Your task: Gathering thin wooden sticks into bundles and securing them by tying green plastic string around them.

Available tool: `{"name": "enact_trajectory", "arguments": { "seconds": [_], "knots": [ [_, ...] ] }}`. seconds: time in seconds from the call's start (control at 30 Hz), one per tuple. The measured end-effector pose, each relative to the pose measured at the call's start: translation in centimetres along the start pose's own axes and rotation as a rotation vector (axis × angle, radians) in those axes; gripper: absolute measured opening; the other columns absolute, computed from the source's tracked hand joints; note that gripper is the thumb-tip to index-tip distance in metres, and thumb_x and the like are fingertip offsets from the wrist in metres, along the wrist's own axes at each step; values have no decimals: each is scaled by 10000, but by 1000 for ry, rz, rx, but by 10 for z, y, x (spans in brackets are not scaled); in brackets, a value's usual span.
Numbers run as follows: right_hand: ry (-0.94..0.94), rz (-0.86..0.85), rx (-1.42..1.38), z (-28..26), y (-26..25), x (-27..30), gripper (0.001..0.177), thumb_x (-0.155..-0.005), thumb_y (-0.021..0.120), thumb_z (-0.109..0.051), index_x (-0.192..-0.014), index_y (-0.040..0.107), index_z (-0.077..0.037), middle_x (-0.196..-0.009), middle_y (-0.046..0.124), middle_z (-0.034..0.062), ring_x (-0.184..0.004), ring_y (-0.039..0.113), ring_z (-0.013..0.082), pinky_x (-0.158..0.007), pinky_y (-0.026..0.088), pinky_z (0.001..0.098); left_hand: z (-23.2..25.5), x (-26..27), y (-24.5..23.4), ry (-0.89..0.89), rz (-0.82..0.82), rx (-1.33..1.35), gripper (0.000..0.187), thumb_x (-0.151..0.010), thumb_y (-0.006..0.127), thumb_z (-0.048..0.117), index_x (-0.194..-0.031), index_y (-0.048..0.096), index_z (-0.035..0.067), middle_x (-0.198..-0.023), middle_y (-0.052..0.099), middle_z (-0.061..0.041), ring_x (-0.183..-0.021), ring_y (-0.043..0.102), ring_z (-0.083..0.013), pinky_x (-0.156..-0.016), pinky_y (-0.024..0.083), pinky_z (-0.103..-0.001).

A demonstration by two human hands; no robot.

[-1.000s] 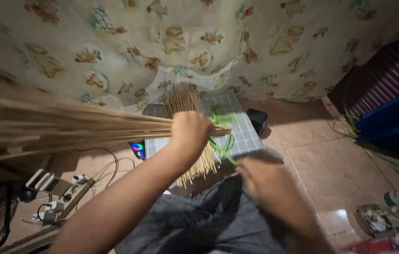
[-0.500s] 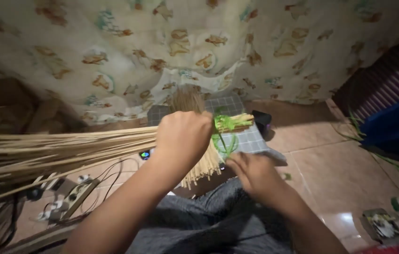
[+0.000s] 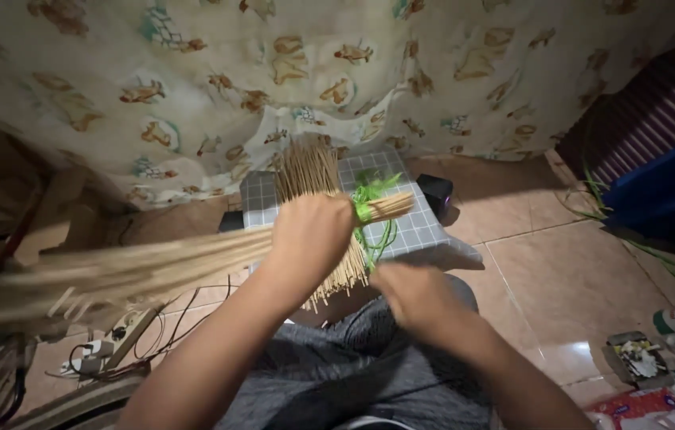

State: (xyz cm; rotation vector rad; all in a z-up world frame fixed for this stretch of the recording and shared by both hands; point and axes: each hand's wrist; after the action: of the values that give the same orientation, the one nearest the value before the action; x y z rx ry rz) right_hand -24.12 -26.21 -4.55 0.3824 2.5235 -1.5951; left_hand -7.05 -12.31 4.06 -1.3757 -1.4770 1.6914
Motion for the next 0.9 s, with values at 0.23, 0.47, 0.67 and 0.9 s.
{"name": "enact_trajectory", "arguments": {
  "seconds": [0.23, 0.47, 0.67, 0.9],
  "knots": [
    [-341, 206, 181, -13, -103, -36, 55, -914, 713, -144, -912, 735, -93, -741, 703, 65, -685, 689, 290, -656, 539, 393, 31, 23, 0, 188, -48, -182, 162, -851, 597, 94, -755, 727, 82, -592, 662, -57, -571, 714, -297, -502, 552, -505],
    [515, -462, -821, 42, 29, -21, 384, -896, 517, -23, -1225, 714, -50, -1181, 791, 62, -1110, 754, 153, -1022, 599, 290, 17, 21, -56, 63, -17, 71, 169, -833, 596, 74, -751, 735, 25, -605, 679, -114, -584, 727, -348, -495, 572, -517],
    [-443, 113, 93, -52, -79, 10, 69, -851, 652, -86, -913, 636, -111, -759, 666, 11, -571, 590, 163, -547, 493, 310, -2, 25, 28, -37, -176, -172, 164, -926, 611, 183, -828, 697, 85, -660, 683, -63, -512, 646, -214, -443, 516, -391],
    [-341, 69, -164, 38, -32, -87, 147, -938, 736, -253, -803, 753, -197, -611, 668, -59, -597, 692, 207, -614, 559, 328, 35, 50, -49, 196, -21, -85, 182, -837, 558, 43, -813, 731, -6, -576, 669, -140, -523, 706, -334, -471, 560, -499]
  ]
}}
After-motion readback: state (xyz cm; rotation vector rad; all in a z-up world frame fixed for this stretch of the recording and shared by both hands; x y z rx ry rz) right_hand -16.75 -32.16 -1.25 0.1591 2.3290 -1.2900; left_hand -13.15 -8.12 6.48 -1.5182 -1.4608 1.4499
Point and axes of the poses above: each hand's wrist, its own x-axis away from the middle knuckle, its own y-axis out of the palm, z = x × y
